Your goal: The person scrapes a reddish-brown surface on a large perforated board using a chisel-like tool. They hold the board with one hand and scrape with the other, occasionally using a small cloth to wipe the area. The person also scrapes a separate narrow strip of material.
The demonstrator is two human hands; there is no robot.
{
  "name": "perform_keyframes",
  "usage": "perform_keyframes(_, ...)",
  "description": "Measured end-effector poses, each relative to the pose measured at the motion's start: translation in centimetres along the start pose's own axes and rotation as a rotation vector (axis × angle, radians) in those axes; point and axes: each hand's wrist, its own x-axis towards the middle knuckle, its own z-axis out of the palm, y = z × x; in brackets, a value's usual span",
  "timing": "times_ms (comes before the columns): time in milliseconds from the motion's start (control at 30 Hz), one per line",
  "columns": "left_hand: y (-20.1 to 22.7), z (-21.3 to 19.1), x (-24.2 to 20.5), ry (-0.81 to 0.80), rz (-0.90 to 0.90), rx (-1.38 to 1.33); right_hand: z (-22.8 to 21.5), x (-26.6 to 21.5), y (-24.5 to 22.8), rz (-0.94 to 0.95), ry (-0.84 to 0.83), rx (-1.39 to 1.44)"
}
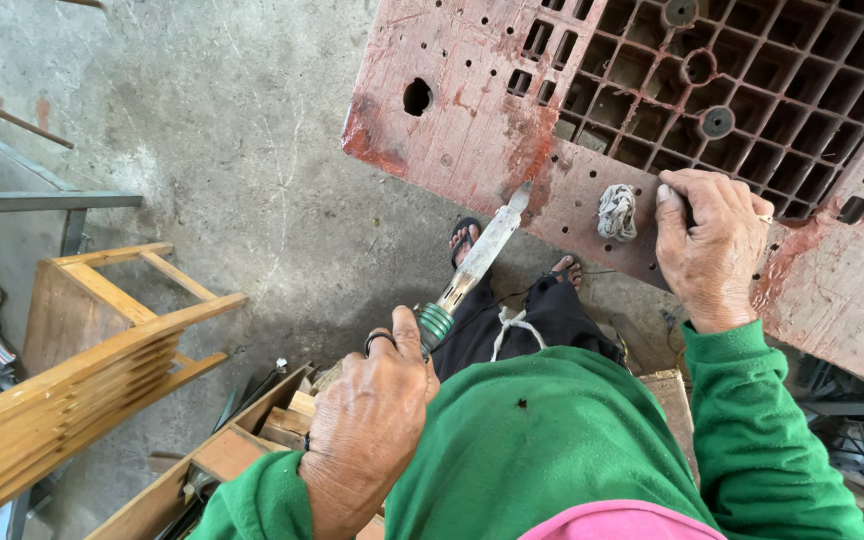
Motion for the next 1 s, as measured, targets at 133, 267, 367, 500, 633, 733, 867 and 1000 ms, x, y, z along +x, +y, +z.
perform_keyframes(133, -0.1, 0.0, 0.0, 0.046, 0.011, 0.053, 0.1, 0.0, 0.1, -0.006, 0.009, 0.007)
perform_keyframes(267, -0.1, 0.3, -0.2, 0.040, 0.004, 0.045, 0.1, -0.1, 0.1, -0.001, 0.007, 0.012)
perform_keyframes(367, -0.1, 0.6, -0.5, 0.029, -0.004, 0.005, 0.1, 0.0, 0.2, -0.002, 0.008, 0.011)
perform_keyframes(500, -0.2, 1.0, -0.8, -0.004, -0.044, -0.075, 0.0, -0.1, 0.2, -0.011, 0.008, 0.018)
perform_keyframes(633, -0.3, 1.2, -1.1, -0.070, -0.075, -0.104, 0.0, 0.1, 0.0, -0.010, 0.005, 0.021)
perform_keyframes(733, -0.3, 1.2, -1.3, -0.126, -0.139, -0.142, -0.1, 0.0, 0.0, -0.013, 0.007, 0.020)
perform_keyframes(867, -0.6, 1.2, -1.5, -0.092, -0.105, -0.170, -0.2, 0.1, -0.1, -0.011, -0.003, 0.015)
perform_keyframes(1000, -0.8, 1.2, -1.4, -0.136, -0.108, -0.185, -0.3, 0.1, -0.2, -0.008, -0.007, 0.021)
